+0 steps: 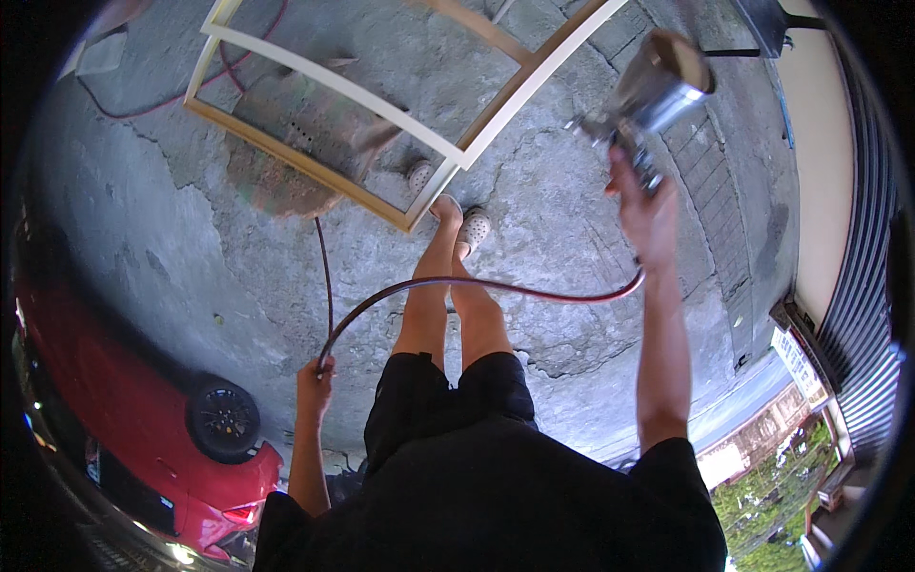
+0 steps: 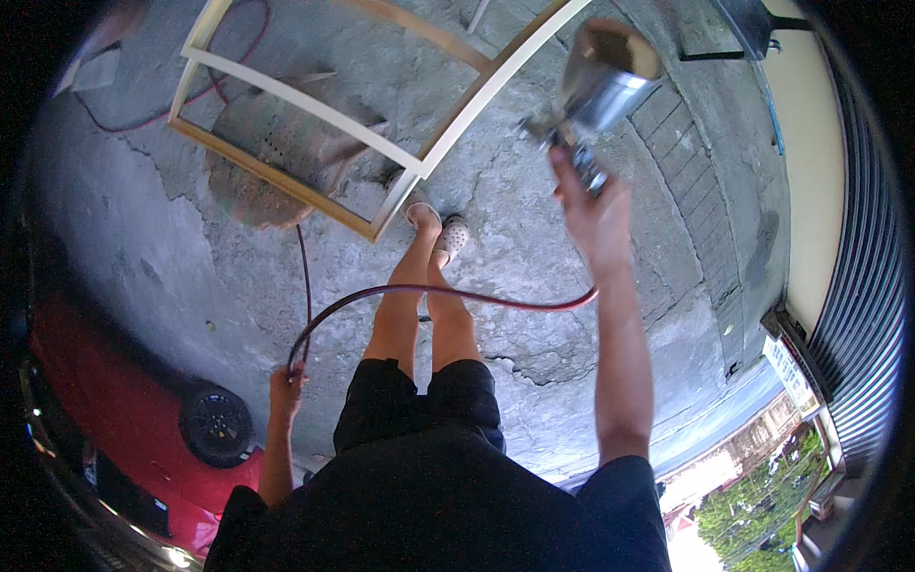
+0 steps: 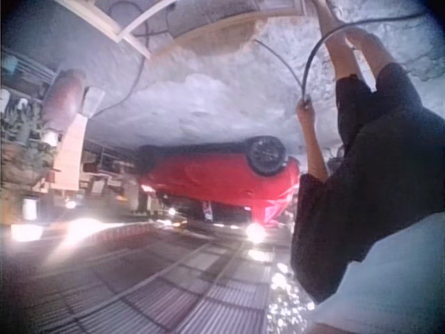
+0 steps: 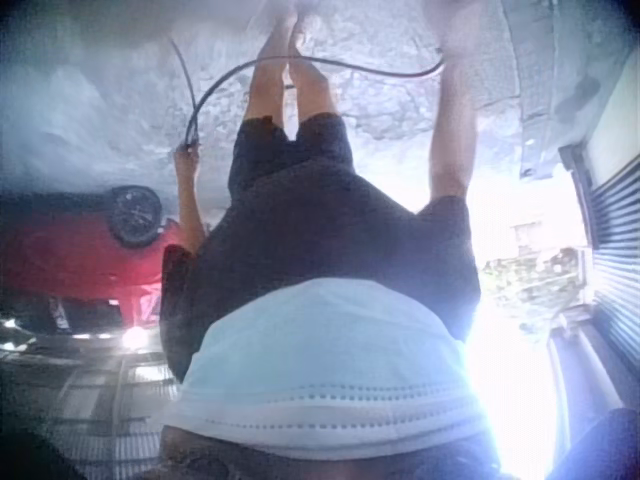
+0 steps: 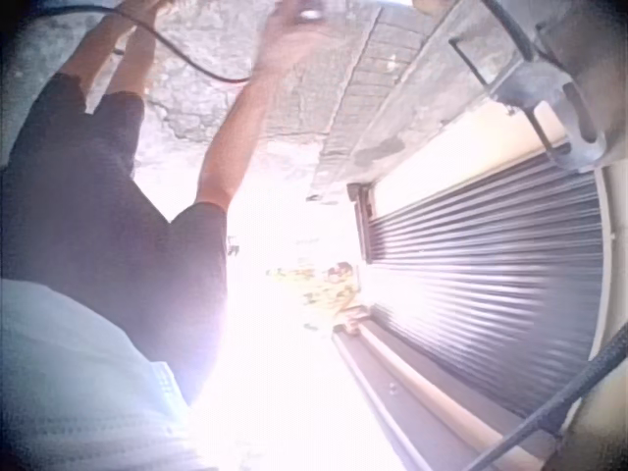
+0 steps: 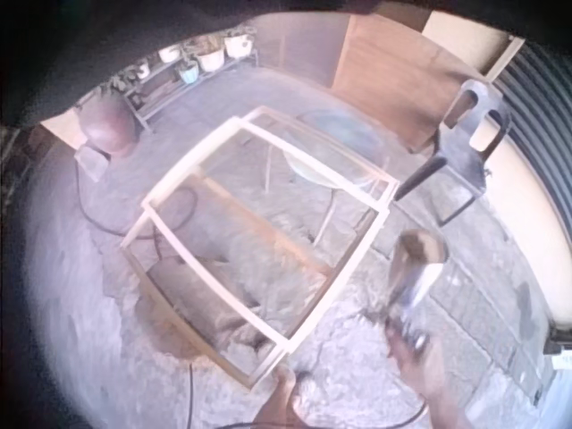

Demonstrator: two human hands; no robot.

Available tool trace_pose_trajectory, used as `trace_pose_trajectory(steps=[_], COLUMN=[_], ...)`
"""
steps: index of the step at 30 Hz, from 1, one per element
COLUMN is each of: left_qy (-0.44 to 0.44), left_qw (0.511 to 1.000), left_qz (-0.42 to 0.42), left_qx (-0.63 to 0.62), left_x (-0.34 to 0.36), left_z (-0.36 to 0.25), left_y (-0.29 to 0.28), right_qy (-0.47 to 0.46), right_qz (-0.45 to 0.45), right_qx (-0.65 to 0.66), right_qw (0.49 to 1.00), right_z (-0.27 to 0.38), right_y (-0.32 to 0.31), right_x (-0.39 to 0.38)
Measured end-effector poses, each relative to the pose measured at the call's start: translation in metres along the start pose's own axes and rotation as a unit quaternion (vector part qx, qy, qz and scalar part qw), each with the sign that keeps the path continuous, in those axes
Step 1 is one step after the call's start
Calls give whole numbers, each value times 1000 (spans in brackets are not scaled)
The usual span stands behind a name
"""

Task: The person uses a spray gun connected to a hose to apply a light-colored finish to a wooden frame resting on a chair outdoors. The person moves around the frame to cover all sides, then walks into a workshop area.

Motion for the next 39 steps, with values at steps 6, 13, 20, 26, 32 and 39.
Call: trace_pose_trajectory(steps=[6, 13, 20, 26, 32, 39], left_qy=[0, -349, 146, 352, 321, 257], left_qw=[991, 793, 789, 759, 788, 836], left_qz=[-133, -339, -559, -538, -490, -454], left_qx=[-23, -365, -208, -107, -189, -170], left_x=[-12, -56, -2, 89, 188, 255], left_z=[78, 110, -18, -138, -101, -41], left_y=[-42, -79, -241, -385, -478, -520], right_qy=[-13, 50, -14, -102, -98, -16], right_qz=[149, 60, -185, -305, -306, -103], right_qx=[66, 172, 223, 270, 330, 241], right_qw=[986, 982, 957, 907, 888, 965], right_z=[-1, 0, 114, 219, 295, 326], right_y=[44, 40, 26, 40, 130, 304], right_x=[-140, -148, -17, 93, 156, 109])
Point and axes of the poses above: each hand's wrist, its own x-axis towards the middle knuckle, its own y-axis out of the palm, z = x × y, the point moved 9 cm from there along x, towards the middle knuckle, and after that the axes turned 9 degrees about -z, right-handed, at the moved point
